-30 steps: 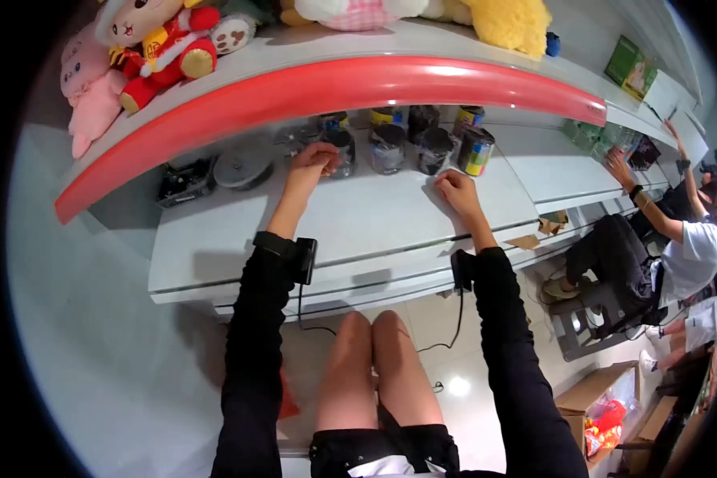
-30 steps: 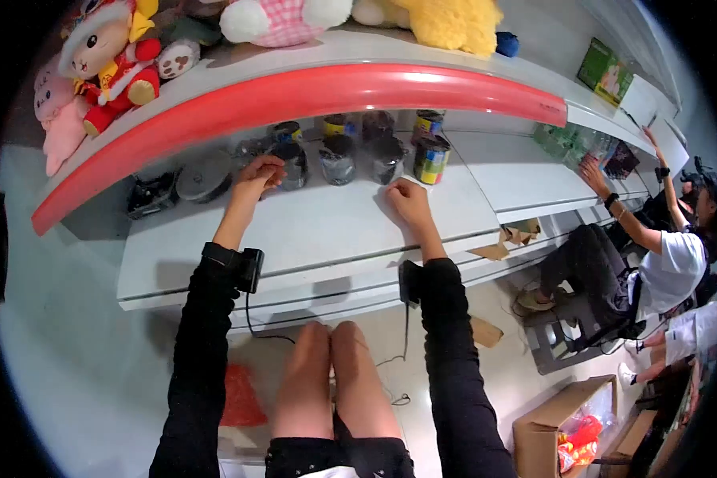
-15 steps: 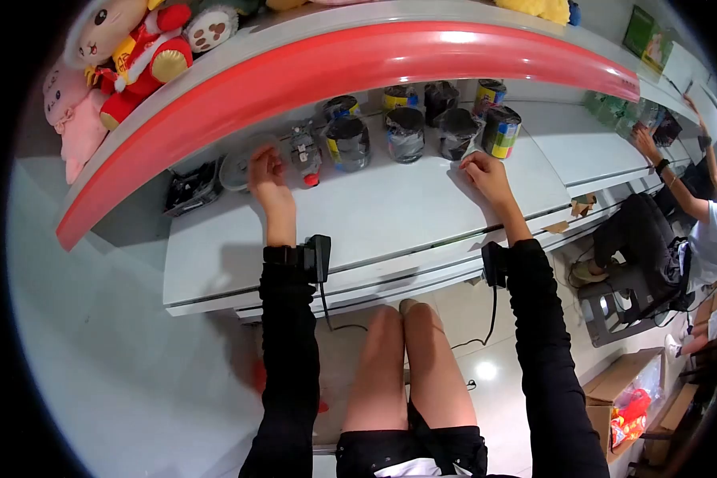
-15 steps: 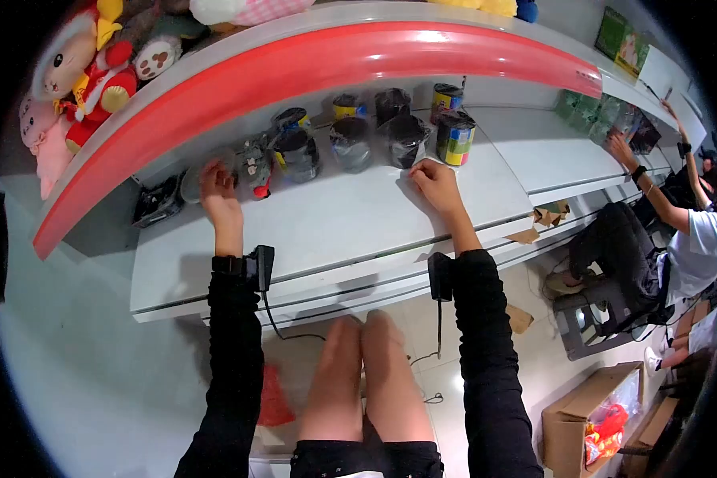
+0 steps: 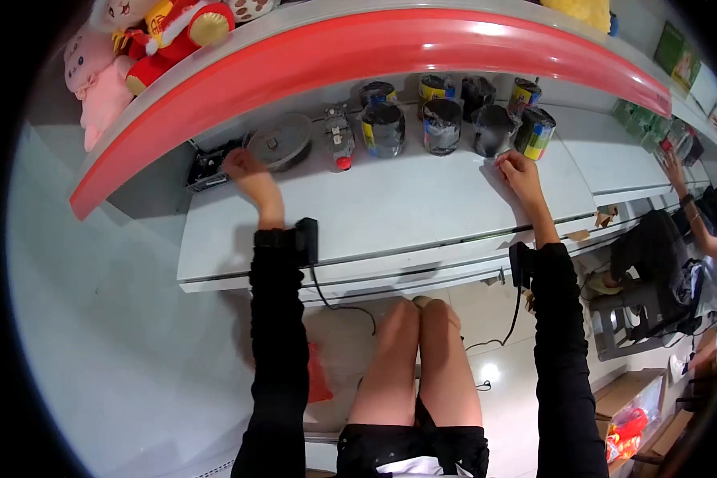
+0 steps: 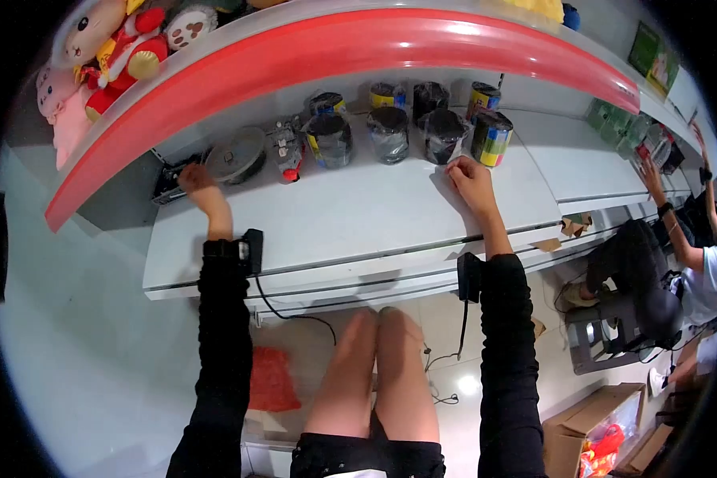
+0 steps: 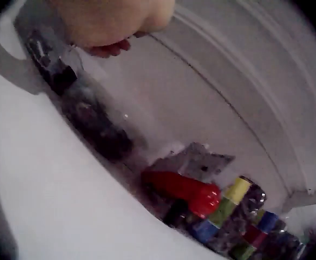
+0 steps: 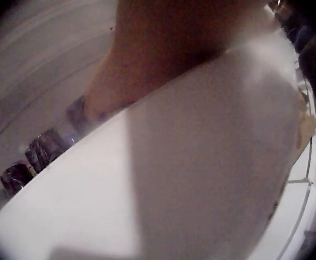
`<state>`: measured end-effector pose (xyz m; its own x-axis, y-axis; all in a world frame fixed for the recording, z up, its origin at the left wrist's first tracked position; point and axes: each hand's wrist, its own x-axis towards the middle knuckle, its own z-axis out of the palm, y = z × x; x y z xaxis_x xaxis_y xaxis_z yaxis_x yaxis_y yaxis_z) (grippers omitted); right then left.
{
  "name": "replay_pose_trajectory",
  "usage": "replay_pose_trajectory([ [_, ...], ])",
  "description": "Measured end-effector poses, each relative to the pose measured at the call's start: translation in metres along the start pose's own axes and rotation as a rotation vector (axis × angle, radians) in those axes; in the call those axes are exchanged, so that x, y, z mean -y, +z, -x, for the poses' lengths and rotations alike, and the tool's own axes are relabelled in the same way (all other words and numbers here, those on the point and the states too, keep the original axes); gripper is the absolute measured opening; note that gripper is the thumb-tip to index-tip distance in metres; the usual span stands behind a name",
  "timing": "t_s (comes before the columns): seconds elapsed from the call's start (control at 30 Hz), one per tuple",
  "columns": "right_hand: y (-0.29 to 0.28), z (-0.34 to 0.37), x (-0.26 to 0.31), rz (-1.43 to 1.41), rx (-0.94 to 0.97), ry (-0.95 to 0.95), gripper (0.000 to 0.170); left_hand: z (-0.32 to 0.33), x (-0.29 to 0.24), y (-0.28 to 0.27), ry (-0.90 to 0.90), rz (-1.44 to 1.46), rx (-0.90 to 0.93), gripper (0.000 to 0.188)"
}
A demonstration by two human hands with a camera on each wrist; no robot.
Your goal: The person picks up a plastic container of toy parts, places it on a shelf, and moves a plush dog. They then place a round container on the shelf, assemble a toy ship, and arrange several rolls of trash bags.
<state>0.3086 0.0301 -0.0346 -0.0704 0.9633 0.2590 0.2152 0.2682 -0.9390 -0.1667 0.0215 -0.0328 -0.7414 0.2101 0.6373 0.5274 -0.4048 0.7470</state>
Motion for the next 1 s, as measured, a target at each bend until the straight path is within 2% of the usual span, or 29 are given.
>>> replay_pose_trajectory([
  [0.07, 0.002, -0.002, -0.001, 0.025, -0.006, -0.010, 0.011, -0.019, 0.032, -0.014, -0.185, -0.265, -0.166, 0.017],
  [0.27, 0.000, 0.000, -0.002, 0.042, -0.010, -0.026, 0.011, -0.065, 0.064, -0.042, -0.927, 0.013, 0.046, 0.038],
  [0.3, 0.000, 0.000, -0.002, 0.046, -0.013, -0.014, 0.011, -0.070, 0.070, -0.046, -0.947, 0.040, 0.067, 0.037],
  [0.37, 0.000, -0.002, -0.003, 0.039, -0.013, -0.019, 0.011, -0.080, 0.081, -0.052, -0.983, 0.094, 0.108, 0.036],
  [0.57, 0.003, 0.002, 0.003, 0.028, 0.012, -0.030, 0.011, -0.089, 0.080, -0.064, -0.917, 0.256, 0.039, 0.023],
  [0.63, 0.008, 0.009, 0.010, -0.015, 0.038, -0.029, 0.011, -0.076, 0.074, -0.080, -0.676, 0.294, 0.216, 0.021],
  [0.7, 0.022, 0.016, 0.023, -0.076, 0.094, -0.059, 0.011, -0.065, 0.040, -0.088, -0.882, 0.473, 0.119, 0.017],
  [0.8, 0.065, 0.031, 0.066, -0.166, 0.226, -0.018, 0.011, -0.050, 0.064, -0.109, -1.016, 0.657, 0.174, 0.015],
  [0.87, 0.113, 0.035, 0.090, -0.223, 0.382, 0.009, 0.011, -0.043, 0.056, -0.119, -1.075, 0.705, 0.290, 0.016],
  [0.9, 0.142, 0.036, 0.098, -0.163, 0.461, 0.038, 0.013, -0.035, 0.049, -0.124, -1.104, 0.727, 0.349, 0.017],
  [0.93, 0.167, 0.040, 0.114, -0.174, 0.581, 0.106, 0.015, -0.021, 0.035, -0.134, -0.809, 0.588, 0.474, 0.019],
  [1.0, 0.225, 0.046, 0.130, -0.202, 0.650, 0.166, 0.020, 0.005, -0.009, -0.147, -0.610, 0.467, 0.584, 0.024],
])
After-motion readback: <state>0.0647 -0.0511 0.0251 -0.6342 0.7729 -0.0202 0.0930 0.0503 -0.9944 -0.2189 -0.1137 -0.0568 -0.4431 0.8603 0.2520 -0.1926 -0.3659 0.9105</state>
